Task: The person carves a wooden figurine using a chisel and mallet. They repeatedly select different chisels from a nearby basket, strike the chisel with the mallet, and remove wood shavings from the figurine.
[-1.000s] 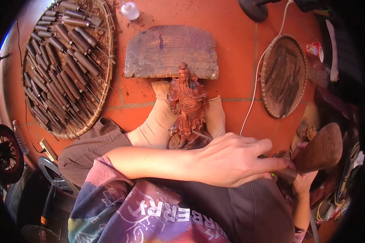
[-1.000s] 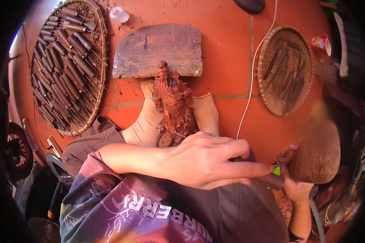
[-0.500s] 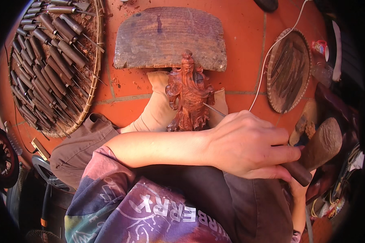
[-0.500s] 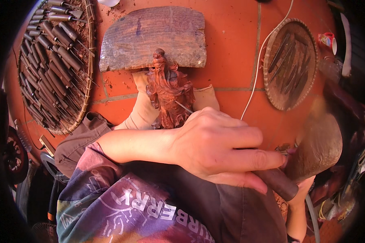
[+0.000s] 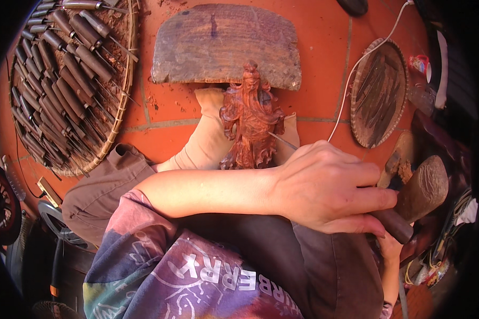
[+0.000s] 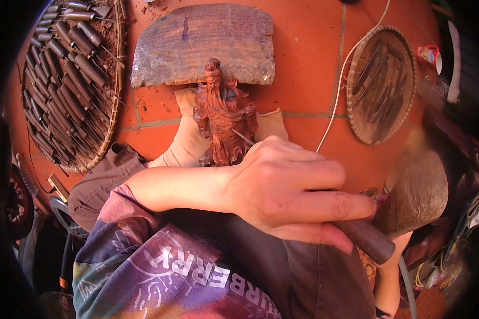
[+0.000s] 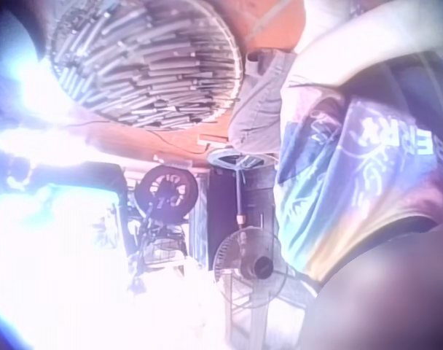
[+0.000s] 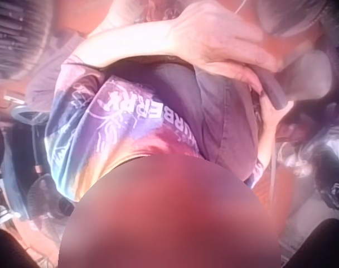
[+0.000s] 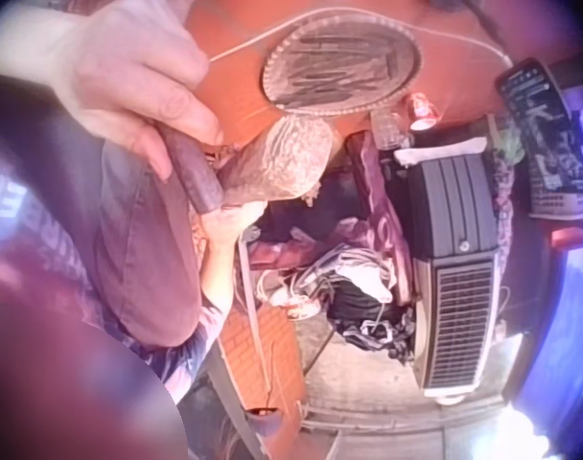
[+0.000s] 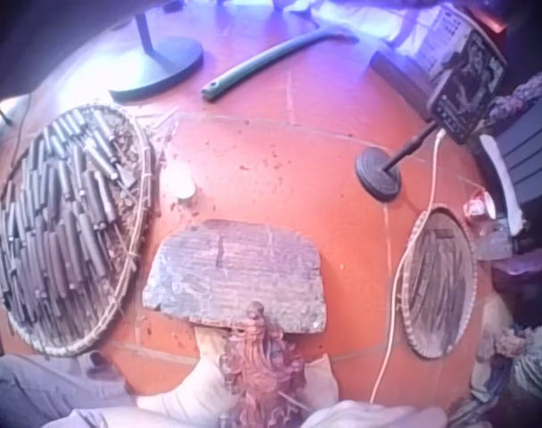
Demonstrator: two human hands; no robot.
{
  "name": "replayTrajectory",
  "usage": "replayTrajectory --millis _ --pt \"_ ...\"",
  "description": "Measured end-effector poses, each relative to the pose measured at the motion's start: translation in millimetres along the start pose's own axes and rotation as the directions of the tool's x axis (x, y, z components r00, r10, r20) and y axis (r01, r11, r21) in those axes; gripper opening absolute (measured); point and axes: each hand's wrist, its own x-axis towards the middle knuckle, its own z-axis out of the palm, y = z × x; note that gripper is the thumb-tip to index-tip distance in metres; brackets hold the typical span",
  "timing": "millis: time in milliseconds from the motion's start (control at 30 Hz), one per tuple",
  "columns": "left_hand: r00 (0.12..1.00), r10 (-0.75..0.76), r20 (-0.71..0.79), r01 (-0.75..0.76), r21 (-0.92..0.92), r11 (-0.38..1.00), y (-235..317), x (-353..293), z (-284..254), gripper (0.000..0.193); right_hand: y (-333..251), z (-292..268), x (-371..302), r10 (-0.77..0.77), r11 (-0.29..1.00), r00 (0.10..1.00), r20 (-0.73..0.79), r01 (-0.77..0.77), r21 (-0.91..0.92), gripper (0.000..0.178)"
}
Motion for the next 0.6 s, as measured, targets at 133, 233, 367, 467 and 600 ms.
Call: replayTrajectory --millis 133,233,367,467,600 --pt "1.000 -0.003 0.009 0.003 0.000 1.000 -1.4 0.0 0.4 0.033 0.4 -1.4 0.8 0.006 0.998 1.000 0.005 -0.006 -0.059 0.031" --pt "1.000 -0.005 0.016 0.005 0.003 1.000 -1.8 0.1 0.1 0.033 8.6 -4.8 -0.8 0.014 1.000 1.000 -0.002 -0.014 -0.020 0.041" --pt "1.000 -0.015 0.013 0.015 -0.005 1.000 -2.7 0.0 0.9 0.033 18.5 -10.9 -3.5 -0.066 0.993 0.998 0.021 0.068 -0.094 0.057" --pt "0.999 -0.031 0.017 0.031 -0.012 0.999 -3.4 0.5 2.0 0.032 23.8 -15.1 -5.9 -0.044 0.991 0.999 0.017 0.046 -0.122 0.065" --pt "0.998 -0.056 -0.037 0.054 -0.055 0.997 -3.8 2.5 2.4 0.029 32.9 -24.6 -7.2 -0.054 0.979 0.997 0.049 0.063 -0.192 0.069"
